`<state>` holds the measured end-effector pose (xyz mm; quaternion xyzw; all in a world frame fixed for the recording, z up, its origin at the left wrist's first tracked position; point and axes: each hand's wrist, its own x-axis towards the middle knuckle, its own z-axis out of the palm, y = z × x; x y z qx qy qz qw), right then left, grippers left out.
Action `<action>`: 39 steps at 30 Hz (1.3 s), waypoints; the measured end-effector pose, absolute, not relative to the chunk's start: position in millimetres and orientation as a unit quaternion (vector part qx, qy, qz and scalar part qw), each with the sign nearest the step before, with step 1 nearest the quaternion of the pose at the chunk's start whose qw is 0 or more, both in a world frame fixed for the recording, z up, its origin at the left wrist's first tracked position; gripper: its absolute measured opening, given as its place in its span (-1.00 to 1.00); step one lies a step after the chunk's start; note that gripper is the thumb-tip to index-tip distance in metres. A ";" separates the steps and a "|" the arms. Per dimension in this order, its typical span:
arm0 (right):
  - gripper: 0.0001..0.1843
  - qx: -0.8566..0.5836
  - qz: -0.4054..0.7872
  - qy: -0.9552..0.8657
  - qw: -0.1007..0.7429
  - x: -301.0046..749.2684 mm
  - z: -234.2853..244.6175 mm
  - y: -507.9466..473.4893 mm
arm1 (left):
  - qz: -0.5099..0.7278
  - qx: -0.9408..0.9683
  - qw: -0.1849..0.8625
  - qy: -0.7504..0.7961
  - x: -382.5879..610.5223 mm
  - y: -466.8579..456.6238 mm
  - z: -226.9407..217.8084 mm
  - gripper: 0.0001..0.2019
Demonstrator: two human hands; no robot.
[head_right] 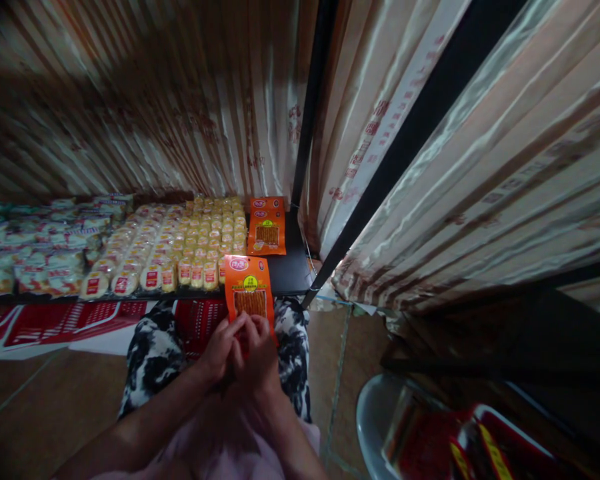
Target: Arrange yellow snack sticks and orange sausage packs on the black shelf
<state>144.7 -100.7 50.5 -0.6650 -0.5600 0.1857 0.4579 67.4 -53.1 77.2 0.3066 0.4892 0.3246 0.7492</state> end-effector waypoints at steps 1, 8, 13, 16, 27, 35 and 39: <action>-0.56 -0.652 0.191 -0.571 0.461 142.0 50.8 -100.2 | 0.330 0.295 0.735 0.513 65.0 -51.0 74.3 -0.56; -0.67 -0.645 0.202 -0.546 0.496 149.7 45.0 -94.9 | 0.370 0.252 0.706 0.548 47.7 -34.0 63.2 -0.59; -0.59 -0.719 0.216 -0.399 0.526 174.4 34.0 -87.9 | 0.388 0.201 0.756 0.487 44.7 -27.0 63.5 -0.65; -0.58 -0.694 0.363 -0.318 0.534 182.6 32.9 -85.2 | 0.366 0.192 0.783 0.464 45.8 -25.7 62.1 -0.65; -0.58 -0.685 0.414 -0.256 0.542 205.9 35.2 -75.7 | 0.350 0.295 0.766 0.452 57.8 -13.2 56.8 -0.71; -0.60 -0.752 0.312 -0.355 0.460 232.6 33.4 -68.5 | 0.355 0.384 0.704 0.480 73.5 1.0 40.7 -0.83; -0.60 -0.778 0.287 -0.380 0.410 247.4 32.6 -65.0 | 0.357 0.464 0.652 0.482 78.5 12.2 40.1 -0.92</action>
